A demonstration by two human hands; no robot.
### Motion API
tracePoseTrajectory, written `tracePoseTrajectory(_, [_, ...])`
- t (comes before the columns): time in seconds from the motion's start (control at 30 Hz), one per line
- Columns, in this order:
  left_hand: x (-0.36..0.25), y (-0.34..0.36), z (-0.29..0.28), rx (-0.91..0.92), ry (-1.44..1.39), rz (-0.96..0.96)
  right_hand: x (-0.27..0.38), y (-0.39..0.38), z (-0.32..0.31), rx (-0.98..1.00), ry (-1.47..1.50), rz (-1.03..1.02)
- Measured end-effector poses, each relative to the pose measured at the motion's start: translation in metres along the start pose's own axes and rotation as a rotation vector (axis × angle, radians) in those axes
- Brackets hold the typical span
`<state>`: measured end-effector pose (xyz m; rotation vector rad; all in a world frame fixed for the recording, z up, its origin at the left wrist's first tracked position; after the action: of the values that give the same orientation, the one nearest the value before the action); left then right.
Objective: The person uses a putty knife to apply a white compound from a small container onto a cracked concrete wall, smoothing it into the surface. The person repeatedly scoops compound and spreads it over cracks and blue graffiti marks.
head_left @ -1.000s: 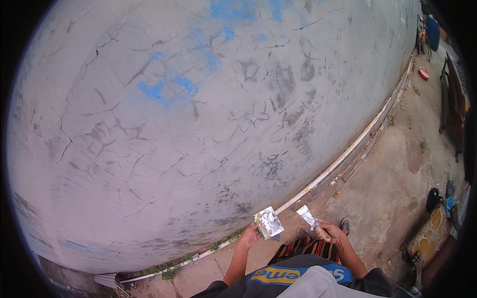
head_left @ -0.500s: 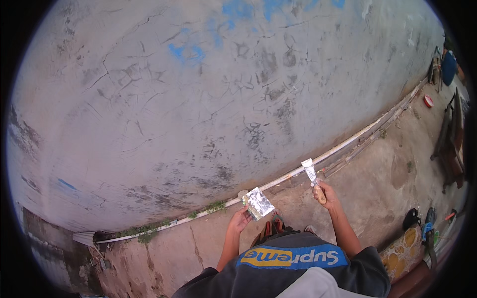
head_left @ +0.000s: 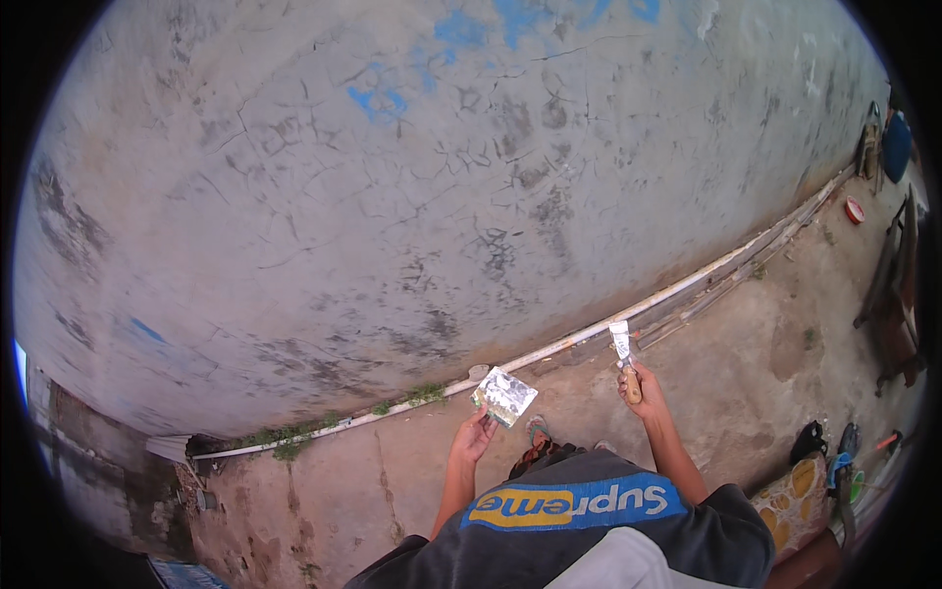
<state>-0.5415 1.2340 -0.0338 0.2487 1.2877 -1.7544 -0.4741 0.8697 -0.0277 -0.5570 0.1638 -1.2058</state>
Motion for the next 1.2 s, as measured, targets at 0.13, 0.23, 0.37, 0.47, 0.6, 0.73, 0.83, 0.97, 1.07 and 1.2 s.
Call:
tracePoseTrajectory(0.13, [-0.027,0.000,0.004,-0.024,0.007,0.047,-0.010,0.037,0.029,0.088,-0.054,0.052])
tracePoseTrajectory(0.23, [-0.043,-0.005,0.005,-0.045,0.038,0.111,-0.016,0.045,0.047,0.063,-0.152,0.015])
tracePoseTrajectory(0.37, [-0.062,0.001,0.006,-0.095,0.031,0.152,-0.016,0.066,0.080,0.149,-0.150,0.046])
tracePoseTrajectory(0.47, [-0.089,-0.010,0.018,-0.112,0.016,0.237,-0.006,0.082,0.120,0.200,-0.217,-0.014])
tracePoseTrajectory(0.6, [-0.130,-0.005,0.018,-0.079,0.013,0.335,0.011,0.098,0.184,0.319,-0.208,-0.066])
tracePoseTrajectory(0.73, [-0.170,0.010,0.026,-0.030,0.046,0.384,0.027,0.096,0.272,0.393,-0.304,-0.299])
tracePoseTrajectory(0.83, [-0.184,0.025,0.018,0.022,0.058,0.392,0.013,0.088,0.368,0.466,-0.594,-0.536])
tracePoseTrajectory(0.97, [-0.202,0.041,0.024,0.047,0.034,0.388,-0.009,0.076,0.506,0.791,-1.047,-1.283])
tracePoseTrajectory(1.07, [-0.210,0.051,0.019,0.048,0.022,0.400,-0.022,0.066,0.592,0.923,-1.228,-1.930])
tracePoseTrajectory(1.2, [-0.213,0.059,0.023,0.060,-0.025,0.383,-0.013,0.076,0.649,0.814,-1.402,-2.308])
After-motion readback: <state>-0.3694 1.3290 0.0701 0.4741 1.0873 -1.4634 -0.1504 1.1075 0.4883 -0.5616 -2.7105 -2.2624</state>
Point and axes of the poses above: each hand's wrist, its own y-axis towards the middle knuckle, its own z-axis out of the palm, x = y × z, the point moved 4 cm from there along y, towards the middle knuckle, and after that the axes turned 10 degrees about y, right-handed, at the moved point
